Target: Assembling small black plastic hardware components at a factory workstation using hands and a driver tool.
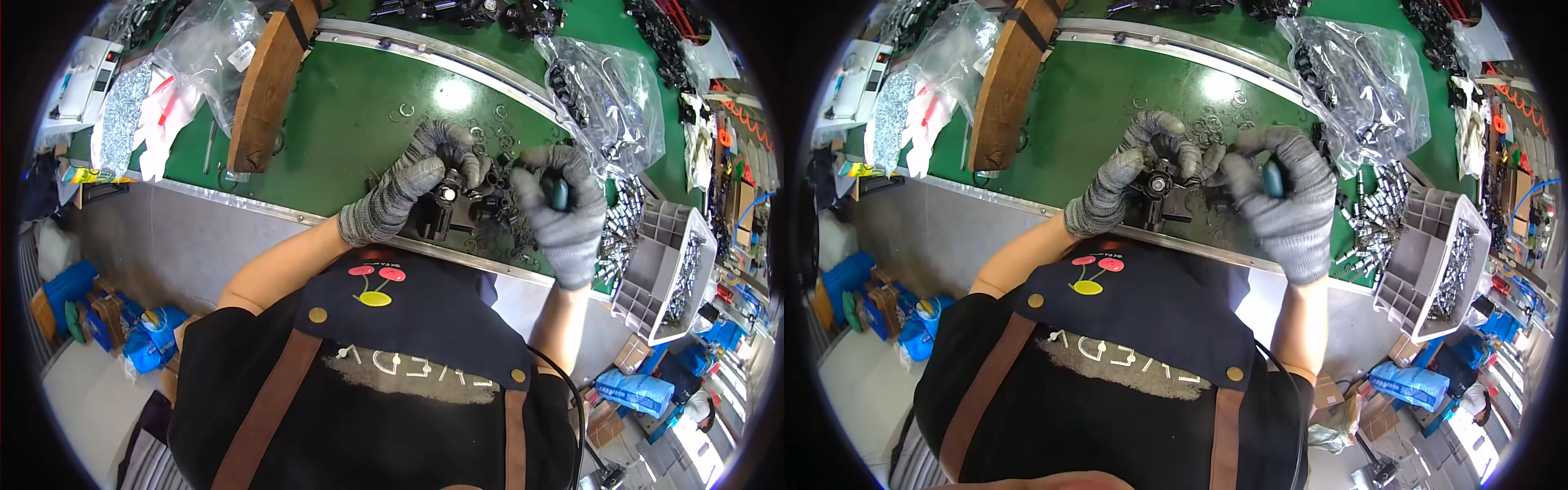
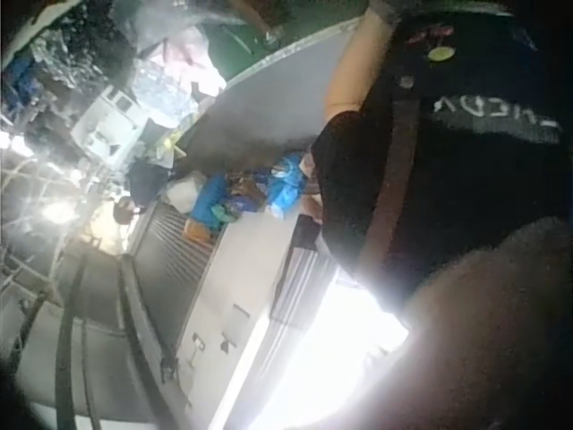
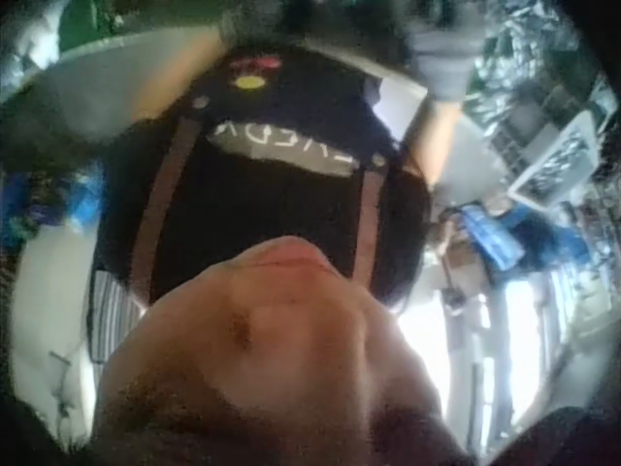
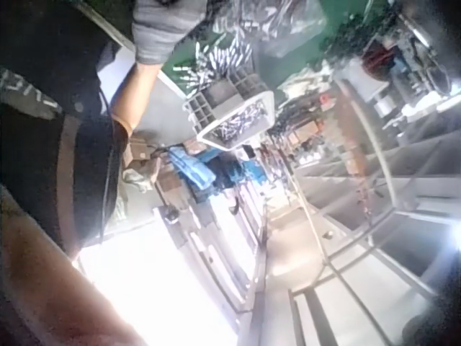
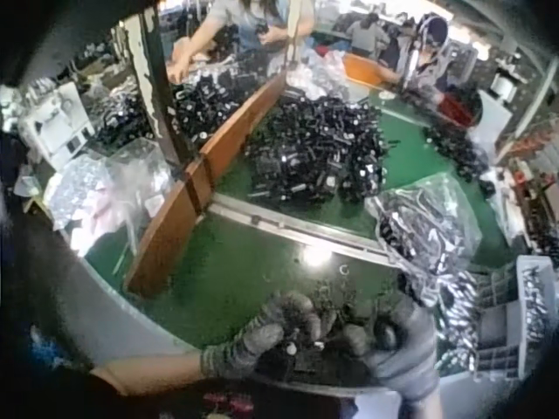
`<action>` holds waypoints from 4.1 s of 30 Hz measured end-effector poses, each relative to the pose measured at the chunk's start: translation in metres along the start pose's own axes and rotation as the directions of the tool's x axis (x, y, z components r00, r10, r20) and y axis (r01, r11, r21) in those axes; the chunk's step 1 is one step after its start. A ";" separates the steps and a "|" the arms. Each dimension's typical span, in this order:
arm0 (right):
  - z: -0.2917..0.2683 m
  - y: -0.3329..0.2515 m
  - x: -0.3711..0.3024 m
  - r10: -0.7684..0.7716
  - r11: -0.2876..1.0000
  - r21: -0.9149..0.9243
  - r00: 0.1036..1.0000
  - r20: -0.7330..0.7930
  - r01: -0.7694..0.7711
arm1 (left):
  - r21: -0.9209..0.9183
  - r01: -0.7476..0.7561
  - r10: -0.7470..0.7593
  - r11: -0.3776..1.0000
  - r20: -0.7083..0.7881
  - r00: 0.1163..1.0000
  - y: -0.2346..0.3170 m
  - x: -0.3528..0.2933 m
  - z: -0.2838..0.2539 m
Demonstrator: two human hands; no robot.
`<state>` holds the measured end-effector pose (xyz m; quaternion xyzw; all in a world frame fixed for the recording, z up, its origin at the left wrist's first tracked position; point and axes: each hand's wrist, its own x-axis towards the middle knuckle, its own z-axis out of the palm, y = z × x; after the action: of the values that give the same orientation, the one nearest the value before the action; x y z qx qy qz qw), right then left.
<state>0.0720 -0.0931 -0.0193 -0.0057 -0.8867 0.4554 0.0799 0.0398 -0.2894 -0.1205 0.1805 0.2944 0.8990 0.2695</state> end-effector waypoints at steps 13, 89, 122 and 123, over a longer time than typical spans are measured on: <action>0.021 0.003 -0.003 0.007 0.999 -0.040 0.999 0.042 -0.005 | -0.010 0.045 -0.045 0.999 -0.046 0.998 0.003 0.004 -0.011; 0.055 -0.063 0.013 -0.135 0.562 0.792 0.971 -0.199 0.241 | 0.487 -0.017 0.065 0.873 -0.082 0.995 0.006 -0.004 0.017; 0.023 -0.046 -0.007 -0.208 0.893 -0.347 0.946 0.248 0.287 | 0.144 0.043 -0.028 0.989 -0.107 0.994 0.004 -0.003 0.005; 0.022 -0.047 -0.004 -0.181 0.895 -0.349 0.941 0.285 0.278 | 0.167 0.037 -0.022 0.985 -0.095 0.995 0.006 -0.003 0.007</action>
<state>0.0759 -0.1387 0.0061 0.1406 -0.9559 0.2572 0.0207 0.0434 -0.2926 -0.1119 0.1562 0.3842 0.8741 0.2527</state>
